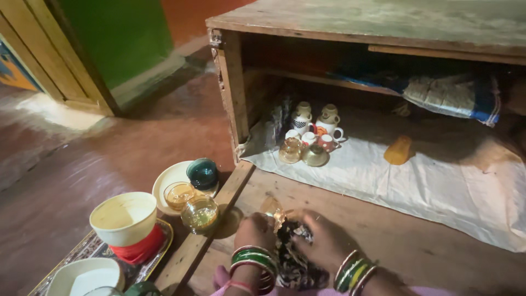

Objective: The person sits on the floor and wipes several small glass tumblers one by one with a patterned cloth, then places them into a wooden cabinet. The person handles each glass individually, wiping the exterior and interior before stacking them inside.

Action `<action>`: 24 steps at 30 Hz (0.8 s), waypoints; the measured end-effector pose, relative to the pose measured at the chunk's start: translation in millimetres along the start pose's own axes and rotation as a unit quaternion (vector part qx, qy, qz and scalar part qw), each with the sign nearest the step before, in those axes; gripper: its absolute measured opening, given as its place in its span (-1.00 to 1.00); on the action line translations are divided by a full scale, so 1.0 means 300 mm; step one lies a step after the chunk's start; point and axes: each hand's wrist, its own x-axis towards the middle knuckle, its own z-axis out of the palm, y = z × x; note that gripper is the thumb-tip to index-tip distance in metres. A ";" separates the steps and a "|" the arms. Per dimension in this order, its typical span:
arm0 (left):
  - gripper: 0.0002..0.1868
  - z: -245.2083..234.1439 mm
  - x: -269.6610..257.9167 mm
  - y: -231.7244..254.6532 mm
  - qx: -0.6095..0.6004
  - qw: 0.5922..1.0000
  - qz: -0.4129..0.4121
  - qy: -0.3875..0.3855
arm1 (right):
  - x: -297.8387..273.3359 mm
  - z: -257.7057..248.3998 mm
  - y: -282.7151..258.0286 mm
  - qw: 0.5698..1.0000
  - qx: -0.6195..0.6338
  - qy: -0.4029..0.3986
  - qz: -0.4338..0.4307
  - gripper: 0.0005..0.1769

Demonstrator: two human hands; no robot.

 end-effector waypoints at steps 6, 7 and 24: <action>-0.65 0.031 0.064 -0.076 -0.185 0.982 0.018 -0.030 | 0.004 0.084 -0.031 0.940 -0.248 -0.201 -0.121 -0.01; -0.64 0.031 0.069 -0.080 -0.184 0.982 0.003 -0.038 | 0.014 0.098 -0.024 0.942 -0.239 -0.196 -0.128 -0.04; -0.68 0.039 0.043 -0.031 -0.109 0.994 0.016 -0.014 | 0.006 0.114 -0.018 0.949 0.108 0.244 -0.168 -0.27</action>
